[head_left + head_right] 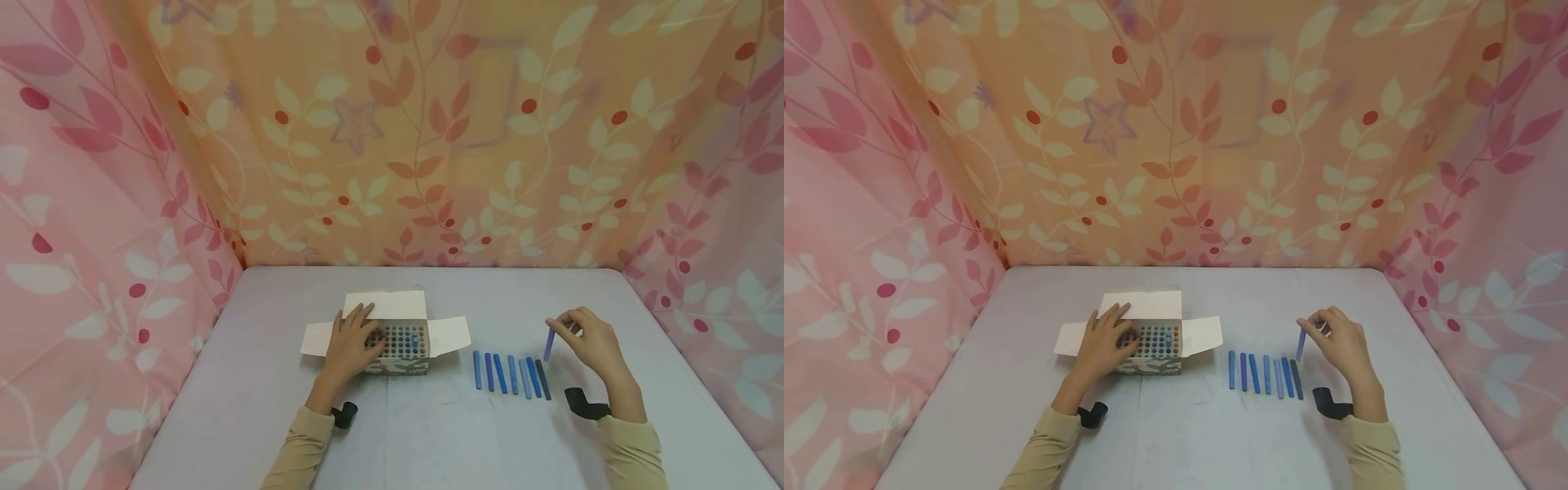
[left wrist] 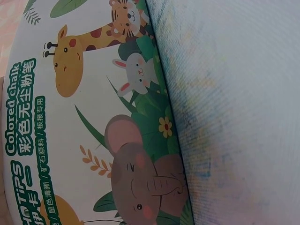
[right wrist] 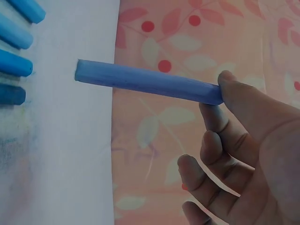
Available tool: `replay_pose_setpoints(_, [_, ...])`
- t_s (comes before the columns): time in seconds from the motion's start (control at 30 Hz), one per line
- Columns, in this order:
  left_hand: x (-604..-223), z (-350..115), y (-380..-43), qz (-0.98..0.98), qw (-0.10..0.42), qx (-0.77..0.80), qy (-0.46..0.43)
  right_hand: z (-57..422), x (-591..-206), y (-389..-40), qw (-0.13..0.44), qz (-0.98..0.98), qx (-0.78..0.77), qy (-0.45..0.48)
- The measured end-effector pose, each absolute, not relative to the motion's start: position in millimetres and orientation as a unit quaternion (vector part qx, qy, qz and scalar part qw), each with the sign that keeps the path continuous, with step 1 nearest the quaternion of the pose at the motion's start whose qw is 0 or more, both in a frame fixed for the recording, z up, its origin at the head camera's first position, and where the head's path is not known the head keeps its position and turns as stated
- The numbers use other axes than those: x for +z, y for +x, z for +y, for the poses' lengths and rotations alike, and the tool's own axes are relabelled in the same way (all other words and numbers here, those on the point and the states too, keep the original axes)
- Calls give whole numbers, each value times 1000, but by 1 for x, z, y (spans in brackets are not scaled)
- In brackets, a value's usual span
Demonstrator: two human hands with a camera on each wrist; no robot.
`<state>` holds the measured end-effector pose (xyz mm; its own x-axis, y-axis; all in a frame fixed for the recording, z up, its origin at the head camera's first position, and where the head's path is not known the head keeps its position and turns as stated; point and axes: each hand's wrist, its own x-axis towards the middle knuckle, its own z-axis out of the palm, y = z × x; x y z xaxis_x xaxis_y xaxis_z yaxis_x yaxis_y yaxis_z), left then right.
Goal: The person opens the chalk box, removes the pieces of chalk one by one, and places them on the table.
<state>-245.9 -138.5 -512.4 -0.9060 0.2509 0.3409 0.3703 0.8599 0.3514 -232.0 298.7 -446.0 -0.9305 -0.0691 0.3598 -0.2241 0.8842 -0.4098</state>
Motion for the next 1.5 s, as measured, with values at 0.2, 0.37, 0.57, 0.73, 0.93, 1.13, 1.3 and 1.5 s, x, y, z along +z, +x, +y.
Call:
replay_pose_setpoints(0.2, [-512,-139,-247,-954,140,-210,-163,304,-448,-230,140,-963,217,79])
replay_pose_setpoints(0.37, [-512,-138,-247,-954,140,-210,-161,308,-454,-230,102,-970,209,71])
replay_pose_setpoints(0.57, [-513,-138,-246,-953,143,-213,-162,312,-464,-230,62,-975,202,70])
replay_pose_setpoints(0.73, [-514,-138,-246,-955,140,-209,-160,314,-472,-231,33,-978,191,77])
replay_pose_setpoints(0.93, [-513,-139,-246,-953,145,-210,-161,312,-482,-236,31,-983,159,82])
replay_pose_setpoints(1.13, [-512,-139,-245,-954,138,-211,-161,308,-490,-242,36,-986,145,75])
replay_pose_setpoints(1.3, [-513,-139,-246,-956,134,-207,-159,308,-496,-248,19,-986,149,76])
replay_pose_setpoints(1.5, [-512,-139,-247,-955,137,-207,-160,311,-501,-253,-11,-984,159,83])
